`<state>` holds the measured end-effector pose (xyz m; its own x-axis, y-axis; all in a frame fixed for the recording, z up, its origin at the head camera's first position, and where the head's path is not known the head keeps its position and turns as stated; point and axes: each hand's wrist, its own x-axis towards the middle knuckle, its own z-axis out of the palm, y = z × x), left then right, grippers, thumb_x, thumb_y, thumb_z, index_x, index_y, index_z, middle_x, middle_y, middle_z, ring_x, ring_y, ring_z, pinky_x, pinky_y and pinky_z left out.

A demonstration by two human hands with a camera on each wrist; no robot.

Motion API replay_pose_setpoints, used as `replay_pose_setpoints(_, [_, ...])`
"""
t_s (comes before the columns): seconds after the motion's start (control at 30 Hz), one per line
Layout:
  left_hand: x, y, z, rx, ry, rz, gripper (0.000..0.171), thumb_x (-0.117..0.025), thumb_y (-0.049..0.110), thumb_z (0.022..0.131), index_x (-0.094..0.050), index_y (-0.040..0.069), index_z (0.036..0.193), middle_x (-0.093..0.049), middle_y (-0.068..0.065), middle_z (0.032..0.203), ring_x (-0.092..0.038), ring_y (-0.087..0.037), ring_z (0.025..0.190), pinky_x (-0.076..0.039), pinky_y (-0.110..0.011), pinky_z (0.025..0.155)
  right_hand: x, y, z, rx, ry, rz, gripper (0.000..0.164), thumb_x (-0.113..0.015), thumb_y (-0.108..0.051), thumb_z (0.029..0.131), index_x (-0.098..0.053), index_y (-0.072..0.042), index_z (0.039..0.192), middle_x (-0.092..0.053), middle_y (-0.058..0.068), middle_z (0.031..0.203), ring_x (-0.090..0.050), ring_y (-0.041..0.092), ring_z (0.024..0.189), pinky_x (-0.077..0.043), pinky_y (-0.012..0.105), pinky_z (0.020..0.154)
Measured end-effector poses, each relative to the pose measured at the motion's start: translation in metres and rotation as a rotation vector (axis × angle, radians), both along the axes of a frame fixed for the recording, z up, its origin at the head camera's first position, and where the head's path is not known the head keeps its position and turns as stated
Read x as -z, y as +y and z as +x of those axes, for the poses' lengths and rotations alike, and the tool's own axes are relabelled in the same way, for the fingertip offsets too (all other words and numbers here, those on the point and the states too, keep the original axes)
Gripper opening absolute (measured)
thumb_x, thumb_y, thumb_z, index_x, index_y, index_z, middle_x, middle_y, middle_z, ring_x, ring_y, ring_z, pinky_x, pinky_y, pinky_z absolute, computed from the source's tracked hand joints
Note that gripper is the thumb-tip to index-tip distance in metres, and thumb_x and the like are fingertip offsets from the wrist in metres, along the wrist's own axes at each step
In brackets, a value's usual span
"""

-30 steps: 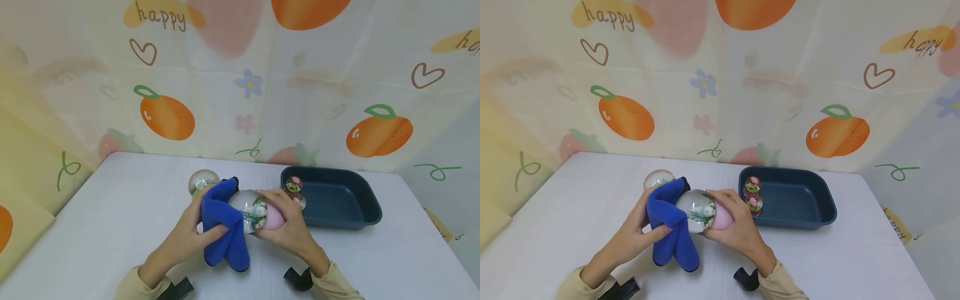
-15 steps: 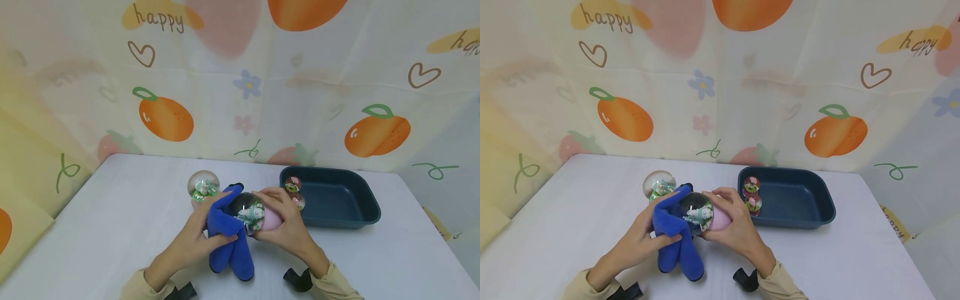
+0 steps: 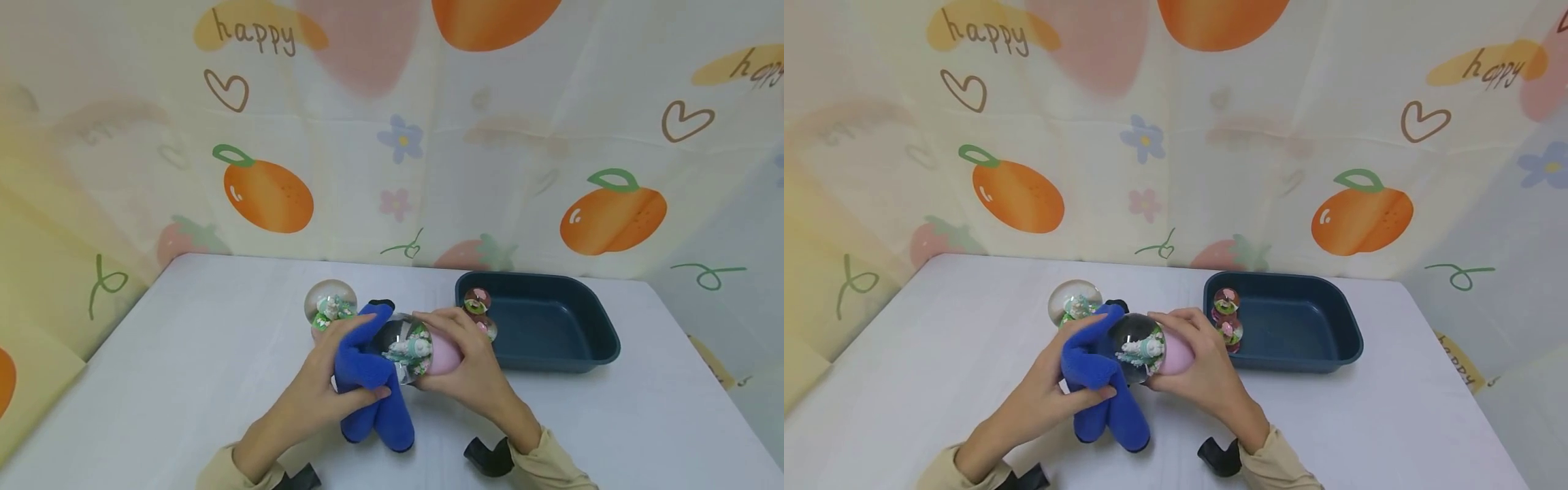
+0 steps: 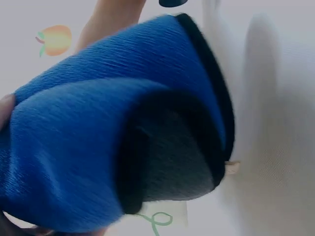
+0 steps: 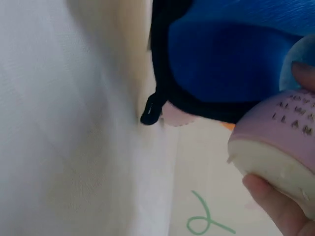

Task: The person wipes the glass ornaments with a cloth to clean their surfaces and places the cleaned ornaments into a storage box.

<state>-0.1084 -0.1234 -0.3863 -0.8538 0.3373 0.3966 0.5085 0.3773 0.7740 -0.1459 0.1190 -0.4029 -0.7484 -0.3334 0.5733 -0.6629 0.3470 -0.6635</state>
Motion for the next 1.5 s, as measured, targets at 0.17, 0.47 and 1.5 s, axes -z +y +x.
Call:
replay_pose_setpoints(0.17, [0.0007,0.0012,0.0013,-0.002,-0.04,-0.034,0.095,-0.089,0.031,0.073,-0.032,0.033,0.15,-0.044,0.003,0.147,-0.048,-0.021,0.132,-0.037,-0.064,0.105,-0.0028,-0.0041,0.0037,0.005,0.06,0.02,0.075,-0.094,-0.008,0.055,-0.064,-0.015,0.124,-0.062,0.004,0.118,-0.058,0.016,0.108,-0.054,0.032,0.084])
replay_pose_setpoints(0.47, [-0.0007,0.0035,0.0026,-0.058,0.076,0.005,0.094,-0.093,0.023,0.066,-0.042,0.027,0.144,-0.053,0.004,0.14,-0.054,-0.014,0.124,-0.046,-0.046,0.102,-0.0075,-0.0072,0.0074,-0.029,0.125,0.063,0.075,-0.094,-0.01,0.056,-0.058,-0.009,0.122,-0.06,0.007,0.121,-0.058,0.02,0.112,-0.055,0.036,0.088])
replay_pose_setpoints(1.5, [-0.0051,0.0016,0.0027,-0.07,0.088,0.071,0.088,-0.087,0.009,0.073,-0.041,0.022,0.147,-0.046,-0.002,0.144,-0.047,-0.019,0.13,-0.044,-0.048,0.105,-0.0077,0.0003,0.0041,-0.055,0.011,-0.067,0.079,-0.092,-0.007,0.053,-0.058,-0.009,0.123,-0.06,0.008,0.122,-0.056,0.015,0.112,-0.054,0.034,0.085])
